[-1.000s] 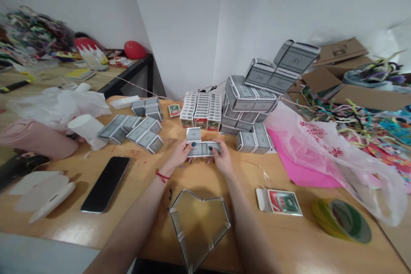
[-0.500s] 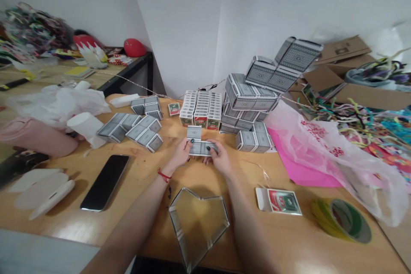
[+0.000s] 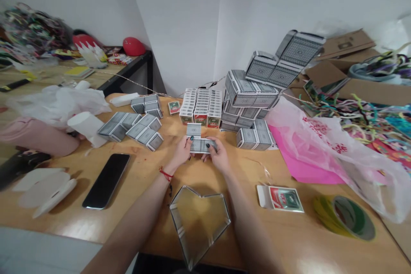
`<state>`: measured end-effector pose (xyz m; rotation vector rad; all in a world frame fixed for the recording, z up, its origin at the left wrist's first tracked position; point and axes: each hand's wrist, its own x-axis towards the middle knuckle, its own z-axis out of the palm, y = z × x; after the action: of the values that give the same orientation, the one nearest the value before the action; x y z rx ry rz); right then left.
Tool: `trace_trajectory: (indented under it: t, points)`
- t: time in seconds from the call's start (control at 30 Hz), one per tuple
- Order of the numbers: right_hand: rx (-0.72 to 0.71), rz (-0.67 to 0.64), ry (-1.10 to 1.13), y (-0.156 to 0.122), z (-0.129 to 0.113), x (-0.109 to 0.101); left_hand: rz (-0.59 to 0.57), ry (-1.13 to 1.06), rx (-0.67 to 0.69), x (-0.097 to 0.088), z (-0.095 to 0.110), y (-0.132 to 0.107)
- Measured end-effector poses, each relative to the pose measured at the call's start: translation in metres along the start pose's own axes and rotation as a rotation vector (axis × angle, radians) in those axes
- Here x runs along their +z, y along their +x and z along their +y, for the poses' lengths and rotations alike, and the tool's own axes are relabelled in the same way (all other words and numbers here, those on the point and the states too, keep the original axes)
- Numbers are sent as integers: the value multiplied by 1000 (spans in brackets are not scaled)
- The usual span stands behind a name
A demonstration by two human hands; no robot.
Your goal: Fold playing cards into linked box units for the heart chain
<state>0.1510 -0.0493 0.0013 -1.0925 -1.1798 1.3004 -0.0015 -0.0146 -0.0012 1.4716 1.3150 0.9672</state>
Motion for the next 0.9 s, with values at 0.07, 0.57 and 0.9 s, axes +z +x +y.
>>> trace_trajectory:
  t: [0.07,0.57,0.9]
  points:
    - [5,-8,-3,0,0,0,-4,3,13,0,-1,0]
    - [5,-42,5,0,0,6,-18,-31,17,3,5,-2]
    - [-1,-127,-23,0,2,3,-8,-124,-2,5,3,-1]
